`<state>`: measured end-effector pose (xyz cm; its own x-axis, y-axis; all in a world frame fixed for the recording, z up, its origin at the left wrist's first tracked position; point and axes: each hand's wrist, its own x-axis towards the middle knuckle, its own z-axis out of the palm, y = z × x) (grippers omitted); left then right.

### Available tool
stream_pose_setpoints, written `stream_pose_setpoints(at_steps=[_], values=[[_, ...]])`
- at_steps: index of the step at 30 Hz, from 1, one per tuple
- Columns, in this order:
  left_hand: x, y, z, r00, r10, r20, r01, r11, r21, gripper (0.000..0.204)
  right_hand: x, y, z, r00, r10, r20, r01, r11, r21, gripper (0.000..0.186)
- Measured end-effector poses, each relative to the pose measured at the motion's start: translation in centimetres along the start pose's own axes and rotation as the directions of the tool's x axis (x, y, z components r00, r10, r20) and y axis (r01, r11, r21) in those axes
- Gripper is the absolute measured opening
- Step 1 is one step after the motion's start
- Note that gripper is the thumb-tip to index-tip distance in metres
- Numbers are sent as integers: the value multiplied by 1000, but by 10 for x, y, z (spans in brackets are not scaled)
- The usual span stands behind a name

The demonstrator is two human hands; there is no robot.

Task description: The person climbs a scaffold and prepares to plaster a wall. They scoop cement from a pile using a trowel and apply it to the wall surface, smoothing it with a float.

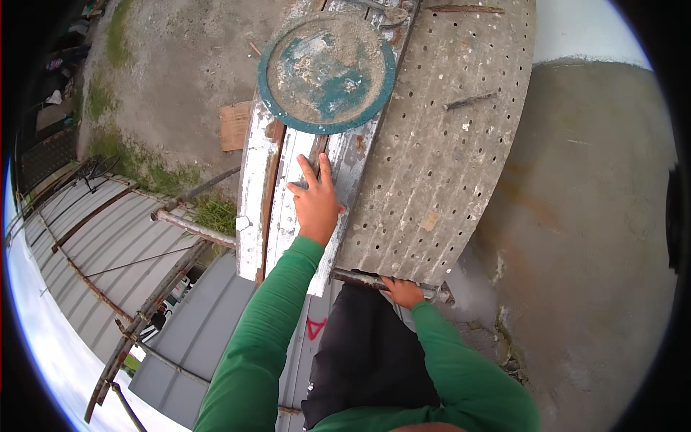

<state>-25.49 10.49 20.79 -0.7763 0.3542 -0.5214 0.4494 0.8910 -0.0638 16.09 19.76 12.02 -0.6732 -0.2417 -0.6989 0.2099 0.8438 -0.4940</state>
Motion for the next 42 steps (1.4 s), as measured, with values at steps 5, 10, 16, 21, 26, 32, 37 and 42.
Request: stream_pose_setpoints(at_steps=[5, 10, 16, 21, 26, 32, 37, 42], values=[[-3, -2, -16, 997, -24, 70, 25, 1000, -13, 138, -28, -57, 6, 921, 387, 50, -371, 908, -194, 70], [-3, 2, -16, 997, -37, 67, 43, 994, -97, 146, -89, -94, -69, 734, 419, 534, -519, 854, 43, 86], [-3, 7, -28, 993, -37, 116, 43, 998, -48, 146, -179, -77, -173, 716, 679, 162, -688, 648, 328, 80], [-5, 1, -21, 992, 22, 124, -34, 995, 97, 149, -254, -59, -288, 600, 742, -300, -493, 638, 592, 73], [11, 0, 3, 991, 101, 92, -114, 982, 151, 153, -327, -108, -415, 497, 730, -469, -350, 664, 661, 74], [-4, -2, -6, 998, 62, -29, -62, 998, 5, 154, -334, -126, -482, 397, 697, -596, -422, 716, 556, 72], [3, 15, -14, 991, -86, 102, 92, 994, -54, 152, -310, -95, -500, 406, 736, -541, -439, 676, 592, 67], [8, 12, -27, 984, -73, 160, 88, 992, -93, 151, -291, -61, -529, 510, 724, -464, -402, 678, 616, 62]])
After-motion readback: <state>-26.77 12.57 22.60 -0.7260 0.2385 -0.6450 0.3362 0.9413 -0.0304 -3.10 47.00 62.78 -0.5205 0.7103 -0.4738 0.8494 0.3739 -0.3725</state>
